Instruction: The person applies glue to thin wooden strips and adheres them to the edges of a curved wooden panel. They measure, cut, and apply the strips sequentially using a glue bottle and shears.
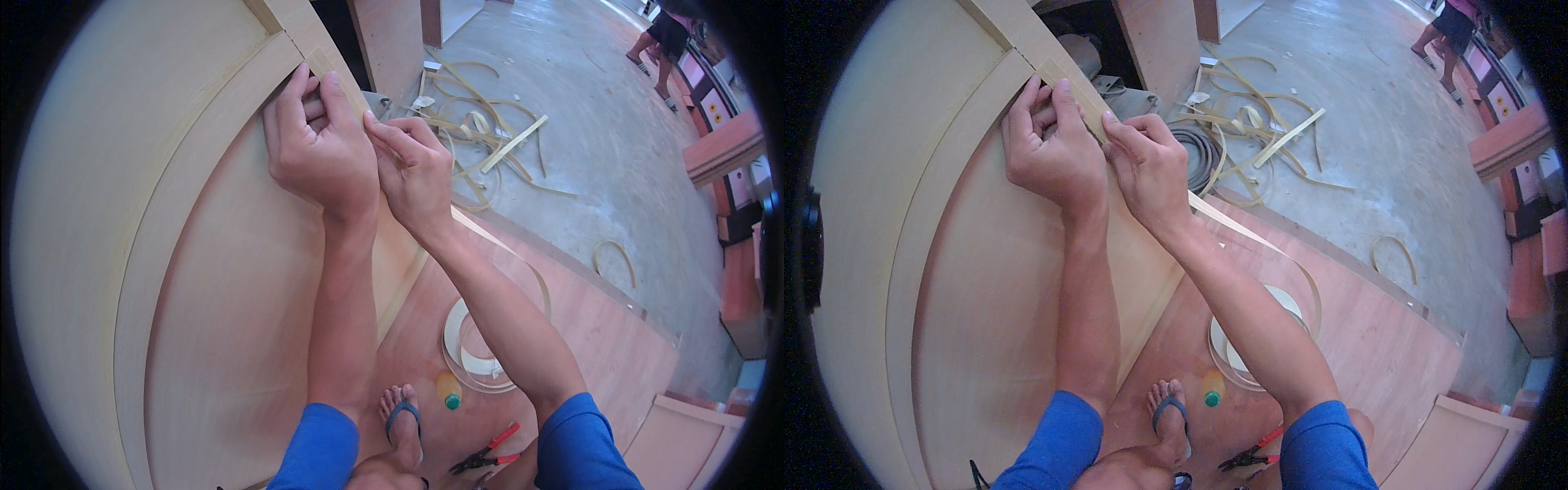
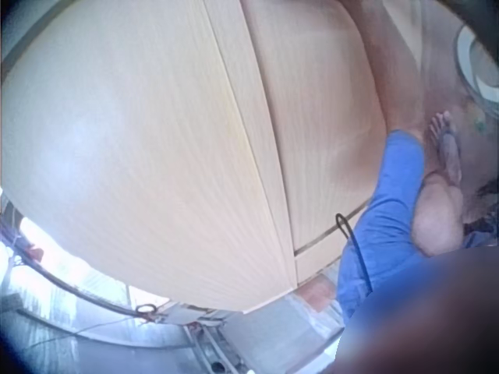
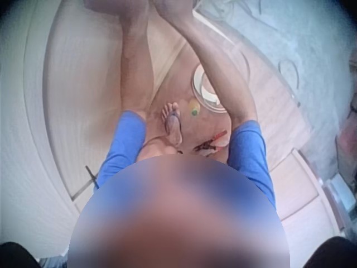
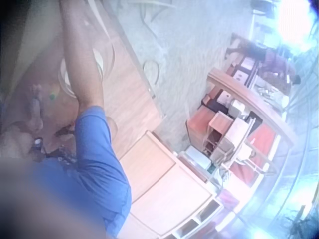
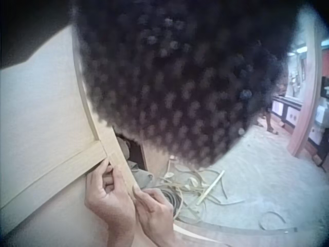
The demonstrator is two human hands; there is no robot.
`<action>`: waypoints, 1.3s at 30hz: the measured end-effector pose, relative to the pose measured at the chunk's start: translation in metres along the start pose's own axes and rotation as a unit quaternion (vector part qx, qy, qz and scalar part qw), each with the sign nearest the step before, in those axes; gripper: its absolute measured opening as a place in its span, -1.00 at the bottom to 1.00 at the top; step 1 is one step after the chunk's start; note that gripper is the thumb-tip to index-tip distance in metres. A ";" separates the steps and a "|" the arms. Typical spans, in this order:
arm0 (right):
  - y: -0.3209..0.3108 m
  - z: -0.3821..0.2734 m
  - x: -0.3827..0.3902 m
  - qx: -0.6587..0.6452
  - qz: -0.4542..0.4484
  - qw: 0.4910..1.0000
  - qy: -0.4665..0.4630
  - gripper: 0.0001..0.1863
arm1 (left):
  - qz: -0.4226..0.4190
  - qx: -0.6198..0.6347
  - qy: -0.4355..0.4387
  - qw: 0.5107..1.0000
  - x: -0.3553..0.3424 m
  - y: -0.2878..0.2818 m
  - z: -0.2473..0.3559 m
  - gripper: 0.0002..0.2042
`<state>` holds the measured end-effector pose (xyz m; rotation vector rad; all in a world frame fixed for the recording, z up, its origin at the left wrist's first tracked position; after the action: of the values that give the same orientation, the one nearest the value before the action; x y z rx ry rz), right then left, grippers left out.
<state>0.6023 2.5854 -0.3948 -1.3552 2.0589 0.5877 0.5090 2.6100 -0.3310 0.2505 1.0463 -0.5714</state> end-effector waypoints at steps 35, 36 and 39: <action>-0.086 0.226 0.234 0.129 -0.153 0.851 0.485 -0.74 | -0.013 -0.011 0.034 0.999 -0.019 0.024 -0.018 -0.89; -0.086 0.228 0.234 0.133 -0.148 0.859 0.472 -0.74 | -0.006 -0.028 0.066 0.997 -0.021 0.024 -0.018 -0.89; -0.085 0.234 0.235 0.148 -0.150 0.858 0.469 -0.75 | 0.000 -0.018 0.064 0.998 -0.020 0.025 -0.024 -0.88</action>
<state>0.6655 2.5496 -0.7291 -1.9246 2.3900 -0.6574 0.4974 2.6480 -0.3270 0.2588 1.1798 -0.5423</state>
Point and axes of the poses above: each hand's wrist, its own x-axis away from the middle knuckle, its own y-axis out of the palm, z = x × y, the point moved 2 cm from there along -x, towards the middle knuckle, and after that the axes turned 10 degrees about -x, right-handed, at the moved point
